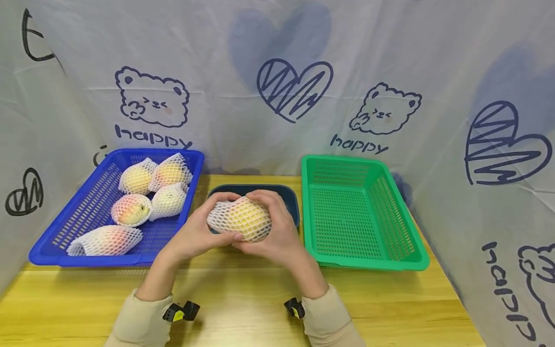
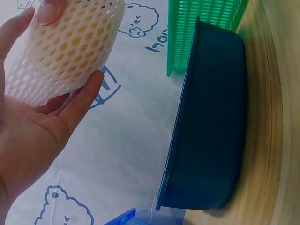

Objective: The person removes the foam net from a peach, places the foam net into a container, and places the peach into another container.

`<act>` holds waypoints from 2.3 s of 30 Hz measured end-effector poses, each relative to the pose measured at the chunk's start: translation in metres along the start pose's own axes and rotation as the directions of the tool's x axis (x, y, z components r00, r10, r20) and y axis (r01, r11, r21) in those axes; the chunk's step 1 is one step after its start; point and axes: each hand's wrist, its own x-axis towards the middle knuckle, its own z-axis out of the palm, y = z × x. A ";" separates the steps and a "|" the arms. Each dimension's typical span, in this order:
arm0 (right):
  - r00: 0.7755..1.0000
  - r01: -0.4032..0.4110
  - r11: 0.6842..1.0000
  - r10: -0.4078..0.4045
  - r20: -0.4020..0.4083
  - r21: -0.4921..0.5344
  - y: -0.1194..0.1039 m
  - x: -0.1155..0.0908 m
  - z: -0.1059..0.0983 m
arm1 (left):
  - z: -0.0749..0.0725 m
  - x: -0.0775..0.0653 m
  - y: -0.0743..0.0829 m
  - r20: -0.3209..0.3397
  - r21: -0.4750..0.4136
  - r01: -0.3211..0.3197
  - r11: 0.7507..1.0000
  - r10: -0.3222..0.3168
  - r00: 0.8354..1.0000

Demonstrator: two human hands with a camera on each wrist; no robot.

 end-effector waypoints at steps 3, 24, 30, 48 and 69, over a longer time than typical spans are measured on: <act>1.000 0.012 1.000 -0.011 0.027 -0.022 -0.001 0.001 0.000 | -0.001 0.000 -0.002 0.016 -0.020 0.012 1.000 -0.011 1.000; 0.993 0.091 0.985 -0.080 -0.083 0.144 -0.013 0.006 -0.002 | -0.001 0.000 -0.009 -0.049 -0.379 -0.009 0.925 -0.011 0.999; 0.918 0.213 0.955 -0.124 -0.376 0.205 -0.013 0.011 0.001 | -0.003 -0.001 -0.007 -0.214 -0.464 -0.055 0.884 -0.051 0.976; 0.966 -0.046 0.945 0.125 -0.227 0.325 -0.010 0.005 0.005 | -0.010 -0.001 -0.008 -0.254 -0.438 -0.085 0.895 -0.032 0.967; 0.961 -0.249 0.907 0.275 -0.032 0.339 -0.006 0.000 0.006 | 0.000 0.001 -0.011 -0.130 -0.242 0.024 0.970 -0.057 0.990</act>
